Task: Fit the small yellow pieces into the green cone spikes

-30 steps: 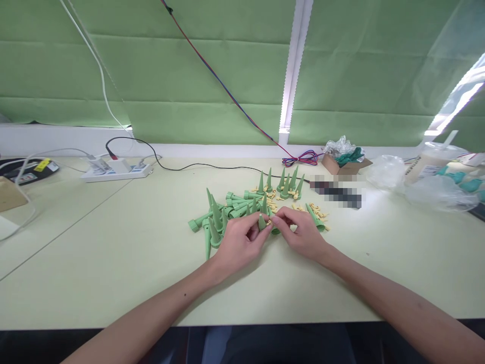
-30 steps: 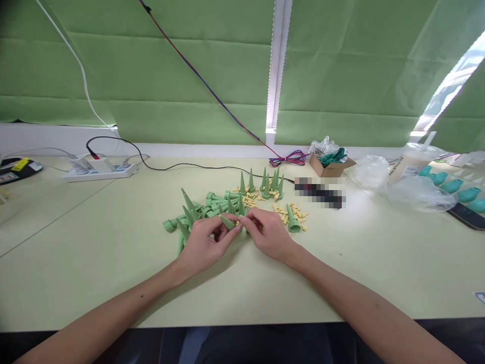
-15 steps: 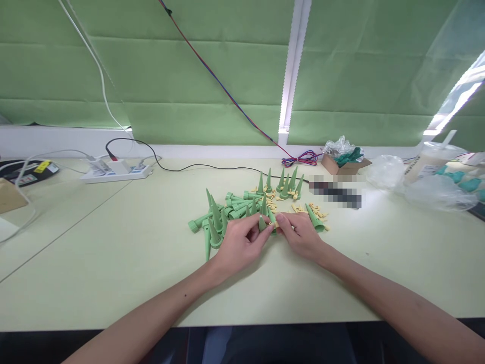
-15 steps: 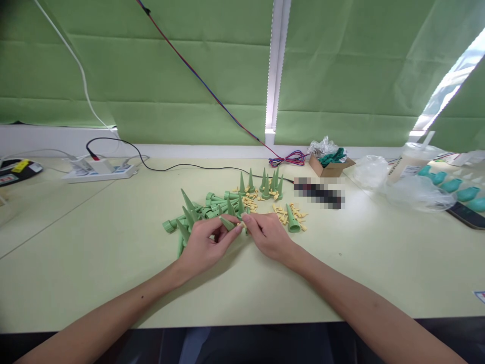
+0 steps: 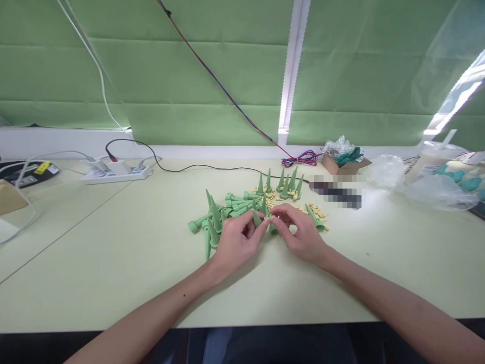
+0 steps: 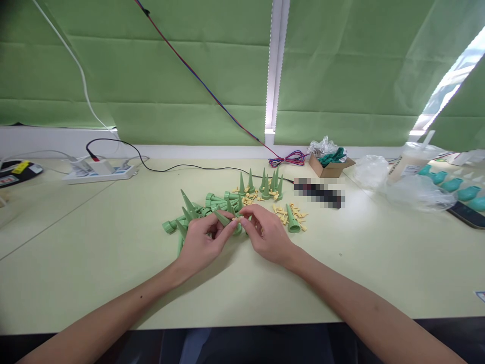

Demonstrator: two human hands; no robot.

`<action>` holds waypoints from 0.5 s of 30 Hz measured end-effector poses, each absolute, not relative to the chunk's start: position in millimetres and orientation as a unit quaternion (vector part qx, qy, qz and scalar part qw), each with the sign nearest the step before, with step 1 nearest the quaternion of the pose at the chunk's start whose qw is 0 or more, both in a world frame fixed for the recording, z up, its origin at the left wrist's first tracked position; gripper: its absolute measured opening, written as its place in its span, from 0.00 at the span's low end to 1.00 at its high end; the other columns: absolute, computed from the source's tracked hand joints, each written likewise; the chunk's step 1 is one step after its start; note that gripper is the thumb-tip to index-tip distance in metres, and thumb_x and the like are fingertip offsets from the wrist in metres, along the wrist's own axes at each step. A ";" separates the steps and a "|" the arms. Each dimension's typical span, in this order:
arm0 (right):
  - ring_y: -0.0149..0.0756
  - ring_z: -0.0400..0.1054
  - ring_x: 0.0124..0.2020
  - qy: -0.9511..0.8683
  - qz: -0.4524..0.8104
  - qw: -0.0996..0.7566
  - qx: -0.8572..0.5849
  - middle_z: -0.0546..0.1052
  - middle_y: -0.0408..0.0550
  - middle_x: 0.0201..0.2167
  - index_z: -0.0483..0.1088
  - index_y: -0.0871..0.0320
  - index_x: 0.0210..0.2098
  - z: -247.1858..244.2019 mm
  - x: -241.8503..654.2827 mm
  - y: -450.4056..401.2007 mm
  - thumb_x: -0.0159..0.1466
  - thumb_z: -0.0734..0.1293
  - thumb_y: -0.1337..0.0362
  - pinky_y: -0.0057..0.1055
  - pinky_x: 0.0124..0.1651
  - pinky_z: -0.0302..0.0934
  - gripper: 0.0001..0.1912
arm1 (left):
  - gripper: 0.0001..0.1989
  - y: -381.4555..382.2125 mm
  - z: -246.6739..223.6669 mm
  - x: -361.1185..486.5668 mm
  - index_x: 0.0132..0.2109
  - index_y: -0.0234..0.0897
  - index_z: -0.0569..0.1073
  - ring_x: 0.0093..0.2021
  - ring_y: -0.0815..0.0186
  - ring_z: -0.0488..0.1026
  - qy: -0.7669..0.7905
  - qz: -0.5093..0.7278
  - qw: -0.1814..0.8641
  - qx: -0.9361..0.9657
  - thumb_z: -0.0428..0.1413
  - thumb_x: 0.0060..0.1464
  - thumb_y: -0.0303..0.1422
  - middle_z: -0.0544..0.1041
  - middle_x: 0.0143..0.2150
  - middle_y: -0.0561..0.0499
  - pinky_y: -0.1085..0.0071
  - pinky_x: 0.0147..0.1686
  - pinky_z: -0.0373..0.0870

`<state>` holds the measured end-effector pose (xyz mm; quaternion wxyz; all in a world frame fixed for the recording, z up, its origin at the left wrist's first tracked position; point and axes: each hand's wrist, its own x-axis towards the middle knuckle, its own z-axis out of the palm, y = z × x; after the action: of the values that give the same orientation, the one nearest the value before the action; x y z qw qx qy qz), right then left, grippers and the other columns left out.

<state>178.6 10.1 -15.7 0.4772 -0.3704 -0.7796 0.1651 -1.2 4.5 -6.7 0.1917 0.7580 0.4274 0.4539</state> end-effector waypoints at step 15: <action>0.31 0.63 0.26 -0.784 0.174 0.456 -0.384 0.71 0.44 0.29 0.65 0.56 0.37 -15.0 177.9 10.8 0.70 0.58 0.63 0.29 0.32 0.58 0.08 | 0.18 2.9 -4.2 0.3 0.24 0.36 0.63 0.18 0.73 0.59 0.432 0.445 0.171 0.765 0.54 0.61 0.37 0.64 0.17 0.57 0.74 0.21 0.59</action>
<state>177.9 10.8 -15.0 0.4561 -0.3843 -0.7835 0.1744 0.3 2.9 -4.2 0.1709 0.7654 0.4325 0.4449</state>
